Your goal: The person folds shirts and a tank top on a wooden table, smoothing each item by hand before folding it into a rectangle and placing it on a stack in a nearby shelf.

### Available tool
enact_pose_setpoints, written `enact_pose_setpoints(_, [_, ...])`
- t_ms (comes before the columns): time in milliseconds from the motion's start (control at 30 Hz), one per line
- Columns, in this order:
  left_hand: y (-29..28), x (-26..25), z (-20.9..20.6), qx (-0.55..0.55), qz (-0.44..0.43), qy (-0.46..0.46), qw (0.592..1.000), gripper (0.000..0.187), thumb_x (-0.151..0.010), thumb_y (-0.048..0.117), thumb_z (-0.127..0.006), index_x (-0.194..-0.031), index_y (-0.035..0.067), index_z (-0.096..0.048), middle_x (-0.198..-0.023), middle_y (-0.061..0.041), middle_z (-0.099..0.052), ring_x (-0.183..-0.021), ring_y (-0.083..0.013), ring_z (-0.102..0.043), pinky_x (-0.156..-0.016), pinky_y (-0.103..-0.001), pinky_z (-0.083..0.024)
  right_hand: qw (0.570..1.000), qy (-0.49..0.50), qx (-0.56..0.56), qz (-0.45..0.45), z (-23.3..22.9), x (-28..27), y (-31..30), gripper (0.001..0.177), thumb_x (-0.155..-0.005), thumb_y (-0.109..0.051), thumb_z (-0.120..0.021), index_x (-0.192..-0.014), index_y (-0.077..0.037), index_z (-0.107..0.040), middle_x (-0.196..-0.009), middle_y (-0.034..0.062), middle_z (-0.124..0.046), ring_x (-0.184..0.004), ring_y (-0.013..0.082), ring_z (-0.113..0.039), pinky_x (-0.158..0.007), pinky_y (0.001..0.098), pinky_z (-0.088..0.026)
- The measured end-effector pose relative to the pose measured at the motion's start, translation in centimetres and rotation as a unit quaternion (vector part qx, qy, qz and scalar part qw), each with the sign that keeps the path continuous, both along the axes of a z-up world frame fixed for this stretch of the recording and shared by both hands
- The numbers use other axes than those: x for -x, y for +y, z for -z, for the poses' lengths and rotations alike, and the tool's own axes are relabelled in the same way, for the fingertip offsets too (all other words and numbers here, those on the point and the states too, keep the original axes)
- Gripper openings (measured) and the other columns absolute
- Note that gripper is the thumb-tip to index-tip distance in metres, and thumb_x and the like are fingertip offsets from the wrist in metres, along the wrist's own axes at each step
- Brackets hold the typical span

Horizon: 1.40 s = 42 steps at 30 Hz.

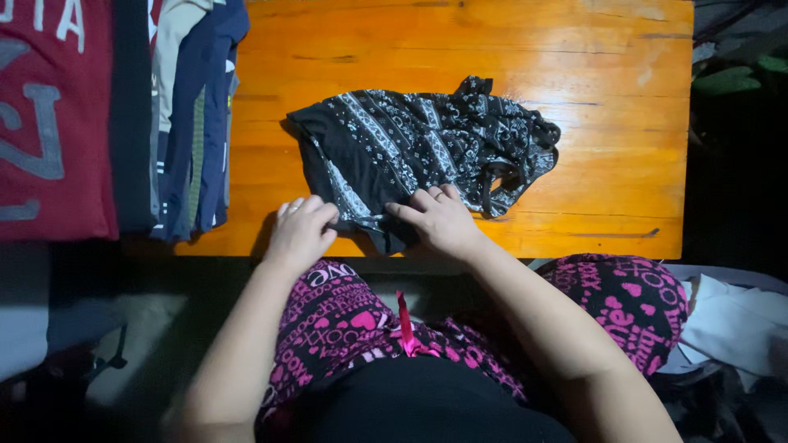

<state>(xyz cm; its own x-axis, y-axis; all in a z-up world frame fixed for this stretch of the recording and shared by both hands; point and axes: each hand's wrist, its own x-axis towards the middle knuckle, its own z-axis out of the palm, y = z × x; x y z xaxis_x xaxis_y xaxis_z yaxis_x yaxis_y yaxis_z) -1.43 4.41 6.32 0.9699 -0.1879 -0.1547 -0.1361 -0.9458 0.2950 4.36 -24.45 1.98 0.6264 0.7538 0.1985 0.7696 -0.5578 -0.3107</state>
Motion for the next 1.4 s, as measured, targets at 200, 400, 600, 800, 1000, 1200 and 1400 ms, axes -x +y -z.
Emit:
enact_pose_setpoints(200, [0.6, 2.2, -0.1, 0.021, 0.022, -0.062, 0.998, 0.015, -0.080, 0.015, -0.074, -0.094, 0.013, -0.068, -0.116, -0.007, -0.062, -0.108, -0.0297, -0.063, -0.096, -0.049, -0.047, 0.999, -0.032, 0.034, -0.028, -0.9, 0.5, 0.6, 0.054, -0.083, -0.018, -0.060, -0.133, -0.040, -0.064, -0.088, 0.0061, -0.054, -0.086, 0.0257, -0.062, -0.083, 0.0441, -0.042])
enact_pose_setpoints(400, [-2.0, 2.9, 0.2, 0.098, 0.070, -0.054, 0.991, 0.050, -0.081, 0.007, -0.070, -0.131, 0.014, -0.065, -0.142, -0.009, -0.058, -0.113, -0.0322, -0.063, -0.099, -0.052, -0.046, 1.000, 0.012, 0.002, -0.010, 0.3, 0.3, 0.2, 0.020, -0.084, -0.021, -0.067, -0.102, -0.021, -0.061, -0.091, 0.0077, -0.057, -0.082, 0.0307, -0.063, -0.082, 0.0450, -0.046])
enact_pose_setpoints(600, [-2.9, 2.4, 2.6, 0.136, 0.094, -0.103, 0.981, 0.047, -0.078, 0.011, -0.073, -0.123, 0.020, -0.064, -0.142, -0.012, -0.056, -0.112, -0.0335, -0.064, -0.092, -0.051, -0.047, 0.994, 0.058, -0.095, 0.001, 0.3, 0.3, -1.4, 0.024, -0.080, -0.014, -0.072, -0.099, -0.012, -0.058, -0.090, 0.0101, -0.060, -0.084, 0.0366, -0.062, -0.080, 0.0474, -0.049])
enact_pose_setpoints(800, [-2.5, 1.8, 7.3, 0.443, 0.017, -0.041, 0.895, 0.022, -0.092, 0.004, -0.060, -0.111, 0.014, -0.058, -0.130, -0.007, -0.069, -0.106, -0.0208, -0.068, -0.089, -0.035, -0.055, 0.987, 0.088, -0.125, 0.041, -0.1, -0.1, -3.6, 0.023, -0.079, -0.010, -0.074, -0.095, -0.009, -0.058, -0.090, 0.0110, -0.061, -0.091, 0.0366, -0.063, -0.082, 0.0458, -0.051])
enact_pose_setpoints(1000, [1.8, 0.0, 2.4, 0.620, -0.121, 0.084, 0.771, 0.012, -0.101, 0.002, -0.060, -0.112, 0.008, -0.058, -0.099, -0.002, -0.065, -0.085, -0.0085, -0.060, -0.072, -0.024, -0.049, 0.927, 0.153, -0.311, 0.147, -3.1, -1.0, -6.4, 0.027, -0.076, 0.005, -0.064, -0.100, -0.004, -0.057, -0.114, 0.0131, -0.061, -0.101, 0.0319, -0.061, -0.081, 0.0395, -0.052])
enact_pose_setpoints(1200, [1.7, -5.2, -11.5, 0.445, 0.030, 0.132, 0.885, 0.019, -0.086, 0.003, -0.078, -0.104, 0.001, -0.073, -0.087, 0.002, -0.069, -0.080, -0.0059, -0.062, -0.073, -0.023, -0.051, 0.689, 0.392, -0.609, 0.036, -11.5, -4.8, -12.5, 0.014, -0.103, -0.004, -0.061, -0.105, -0.011, -0.049, -0.126, 0.0170, -0.069, -0.096, 0.0181, -0.065, -0.079, 0.0285, -0.052])
enact_pose_setpoints(1400, [1.2, -12.9, -19.5, 0.463, 0.124, 0.065, 0.875, 0.011, -0.090, 0.001, -0.074, -0.101, 0.000, -0.074, -0.092, 0.002, -0.072, -0.086, -0.0054, -0.065, -0.079, -0.022, -0.053, 0.866, 0.227, -0.428, 0.123, -22.6, -5.7, -16.6, 0.021, -0.111, -0.004, -0.069, -0.106, -0.005, -0.049, -0.092, 0.0032, -0.051, -0.081, 0.0116, -0.049, -0.075, 0.0241, -0.045])
